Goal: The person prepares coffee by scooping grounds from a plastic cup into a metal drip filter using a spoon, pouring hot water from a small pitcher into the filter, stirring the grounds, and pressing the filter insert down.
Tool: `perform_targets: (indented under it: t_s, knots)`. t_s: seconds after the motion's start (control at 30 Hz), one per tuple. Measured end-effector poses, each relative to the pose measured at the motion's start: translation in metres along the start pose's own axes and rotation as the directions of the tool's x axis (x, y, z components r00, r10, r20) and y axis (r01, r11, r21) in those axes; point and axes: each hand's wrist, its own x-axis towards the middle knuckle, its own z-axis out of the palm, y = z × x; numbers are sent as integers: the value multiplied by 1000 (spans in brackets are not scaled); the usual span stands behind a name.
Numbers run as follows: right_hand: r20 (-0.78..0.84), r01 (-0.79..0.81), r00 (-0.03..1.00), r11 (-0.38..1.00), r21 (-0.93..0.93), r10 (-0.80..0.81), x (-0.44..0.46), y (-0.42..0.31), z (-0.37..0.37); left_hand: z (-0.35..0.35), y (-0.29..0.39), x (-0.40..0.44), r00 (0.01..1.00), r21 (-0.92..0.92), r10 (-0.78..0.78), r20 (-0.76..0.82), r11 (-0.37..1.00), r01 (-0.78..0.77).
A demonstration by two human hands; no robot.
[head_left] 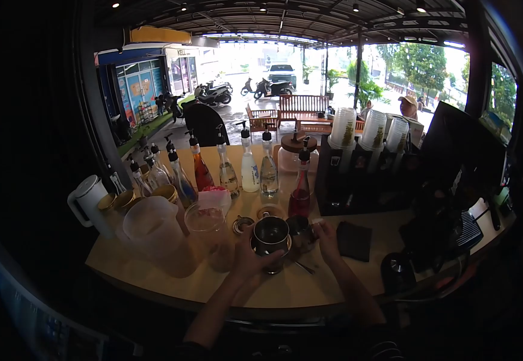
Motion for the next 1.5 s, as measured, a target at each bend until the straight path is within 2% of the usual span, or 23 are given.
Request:
perform_targets:
  t_s: [0.1,0.17,0.37,0.53,0.6,0.67,0.77,0.97,1.1,1.23,1.3,1.43,1.5]
  knots:
    - [22,23,999,1000,21,-24,8,-22,-6,0,5,0,1000,6,-25,-8,1000,26]
    - [90,48,994,992,117,-59,11,-51,-4,1,0,0,1000,-3,-8,-8,1000,8]
    - [139,42,989,995,86,-54,29,-125,6,1,-1,3,1000,-23,21,-22,1000,-21]
    - [247,93,966,995,-38,-81,36,-172,30,0,5,3,999,18,16,-32,1000,-16]
    - [289,103,954,991,-86,-74,43,-174,32,-1,7,4,999,37,26,-18,999,-26]
    - [378,222,916,952,-211,-130,52,-168,34,-2,5,4,1000,50,22,-13,999,-22]
    - [393,150,918,963,-224,-52,46,-188,53,-2,4,3,1000,47,3,-5,999,-3]
    - [441,209,897,897,-390,-17,54,-190,58,-1,2,4,1000,21,7,-6,1000,-7]
    - [482,306,874,847,-434,-68,56,-195,62,-2,4,3,1000,38,27,-5,999,-26]
    - [487,262,872,882,-392,-43,56,-197,67,-3,5,4,999,44,39,-3,998,-39]
    - [483,241,875,863,-443,4,56,-198,67,-3,7,2,999,58,34,-6,998,-34]
    - [492,249,870,857,-451,7,58,-196,69,-3,3,3,999,67,38,-7,997,-38]
    - [505,313,863,818,-482,-33,57,-201,71,-2,4,4,1000,49,29,-4,998,-29]
